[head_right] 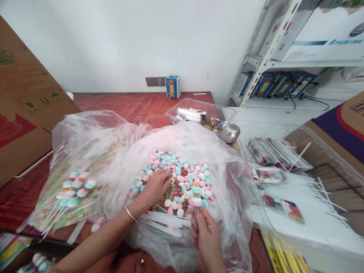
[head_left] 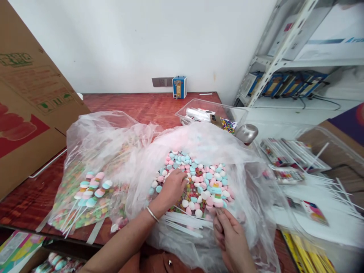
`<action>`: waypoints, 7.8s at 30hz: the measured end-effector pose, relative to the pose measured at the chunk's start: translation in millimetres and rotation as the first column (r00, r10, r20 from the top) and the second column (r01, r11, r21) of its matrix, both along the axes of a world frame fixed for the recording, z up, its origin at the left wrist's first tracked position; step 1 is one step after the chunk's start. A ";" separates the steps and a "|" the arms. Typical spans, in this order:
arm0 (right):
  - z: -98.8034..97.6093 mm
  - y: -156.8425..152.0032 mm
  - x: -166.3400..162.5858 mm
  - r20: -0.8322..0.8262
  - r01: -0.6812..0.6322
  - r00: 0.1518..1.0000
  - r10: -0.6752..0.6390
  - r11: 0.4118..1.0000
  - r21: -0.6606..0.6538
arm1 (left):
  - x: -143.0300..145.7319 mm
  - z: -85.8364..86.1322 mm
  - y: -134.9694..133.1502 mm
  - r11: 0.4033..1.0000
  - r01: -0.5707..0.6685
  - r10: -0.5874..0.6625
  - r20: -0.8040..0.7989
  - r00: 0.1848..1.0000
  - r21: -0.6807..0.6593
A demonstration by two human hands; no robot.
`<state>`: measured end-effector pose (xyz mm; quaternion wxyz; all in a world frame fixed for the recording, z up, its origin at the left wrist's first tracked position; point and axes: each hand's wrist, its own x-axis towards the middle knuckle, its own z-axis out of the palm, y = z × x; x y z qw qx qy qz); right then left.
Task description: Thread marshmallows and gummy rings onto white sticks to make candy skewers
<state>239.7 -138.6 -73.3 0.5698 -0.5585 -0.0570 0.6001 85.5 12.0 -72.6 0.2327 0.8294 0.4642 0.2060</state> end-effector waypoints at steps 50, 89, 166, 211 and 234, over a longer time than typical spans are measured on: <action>-9.2 1.5 0.0 0.069 -0.059 0.996 0.058 0.998 0.009 | 32.6 -3.2 -0.6 0.984 0.088 -0.045 0.257 0.965 -0.156; -17.3 0.6 -1.1 0.091 -0.052 0.995 0.049 0.998 0.028 | 39.5 -8.2 -12.0 0.964 -0.032 0.139 0.395 0.908 -0.264; 12.4 -20.1 4.9 0.815 -0.424 0.513 0.269 0.905 -0.032 | 29.0 21.6 -23.2 0.638 0.267 0.460 0.635 0.621 -0.722; 13.4 -13.6 -14.0 0.224 -0.341 0.918 0.327 0.940 0.024 | 36.5 12.8 -30.2 0.812 0.218 0.248 0.658 0.711 -0.541; 10.2 1.8 -35.3 0.965 -0.434 -0.250 -0.086 0.900 -0.032 | 59.0 41.3 -45.9 0.594 0.359 0.750 0.657 0.075 -0.720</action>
